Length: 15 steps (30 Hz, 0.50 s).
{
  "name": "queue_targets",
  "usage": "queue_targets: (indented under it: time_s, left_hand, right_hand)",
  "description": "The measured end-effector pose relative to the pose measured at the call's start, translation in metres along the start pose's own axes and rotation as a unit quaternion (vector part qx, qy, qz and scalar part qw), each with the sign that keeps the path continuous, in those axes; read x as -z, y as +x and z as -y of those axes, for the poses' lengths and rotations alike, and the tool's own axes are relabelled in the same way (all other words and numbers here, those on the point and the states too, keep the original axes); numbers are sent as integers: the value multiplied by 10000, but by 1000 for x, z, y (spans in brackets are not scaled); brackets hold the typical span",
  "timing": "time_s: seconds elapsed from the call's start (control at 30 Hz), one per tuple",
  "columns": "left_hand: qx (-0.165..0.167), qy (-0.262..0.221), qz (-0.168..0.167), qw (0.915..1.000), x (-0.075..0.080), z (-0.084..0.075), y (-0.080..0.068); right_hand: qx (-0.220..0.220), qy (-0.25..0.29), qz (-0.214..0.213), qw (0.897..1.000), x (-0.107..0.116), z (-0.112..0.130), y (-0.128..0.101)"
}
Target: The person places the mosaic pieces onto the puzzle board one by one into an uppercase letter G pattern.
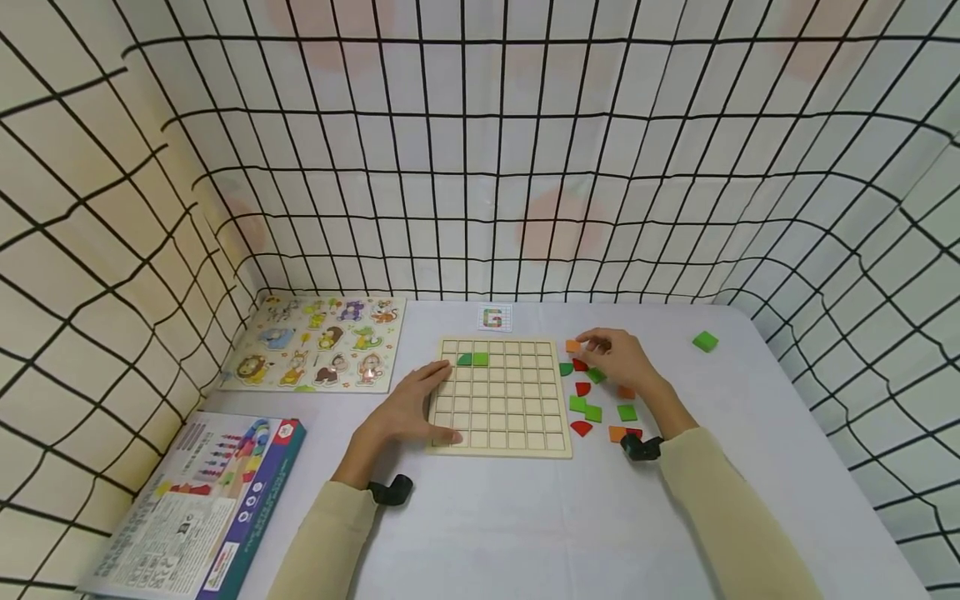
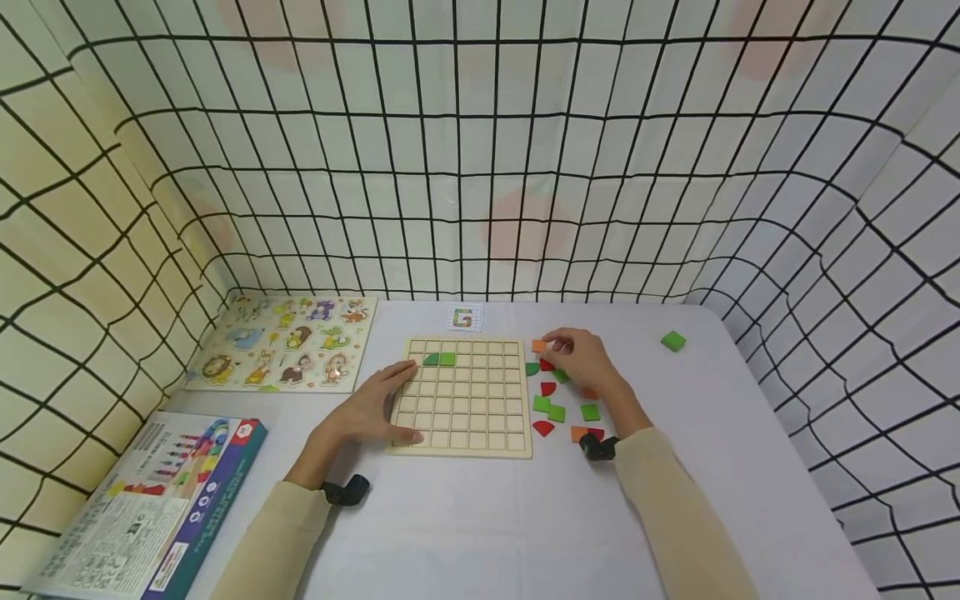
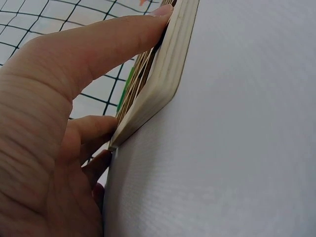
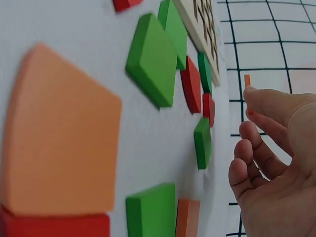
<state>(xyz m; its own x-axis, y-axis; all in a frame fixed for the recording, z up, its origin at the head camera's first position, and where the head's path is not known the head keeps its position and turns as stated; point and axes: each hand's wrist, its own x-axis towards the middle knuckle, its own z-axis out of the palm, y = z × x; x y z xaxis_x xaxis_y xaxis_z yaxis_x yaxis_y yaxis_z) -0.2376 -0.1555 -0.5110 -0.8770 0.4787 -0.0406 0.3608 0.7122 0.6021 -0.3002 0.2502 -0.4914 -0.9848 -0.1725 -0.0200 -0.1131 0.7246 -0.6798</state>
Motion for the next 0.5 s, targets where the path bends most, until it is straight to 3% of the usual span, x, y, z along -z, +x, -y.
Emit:
queue_targets:
  time_s: [0.5]
  left_hand:
    - [-68,31,-48,10000,-1,2,0]
  right_hand:
    - [392,102,-75,9992,-28,38,-2]
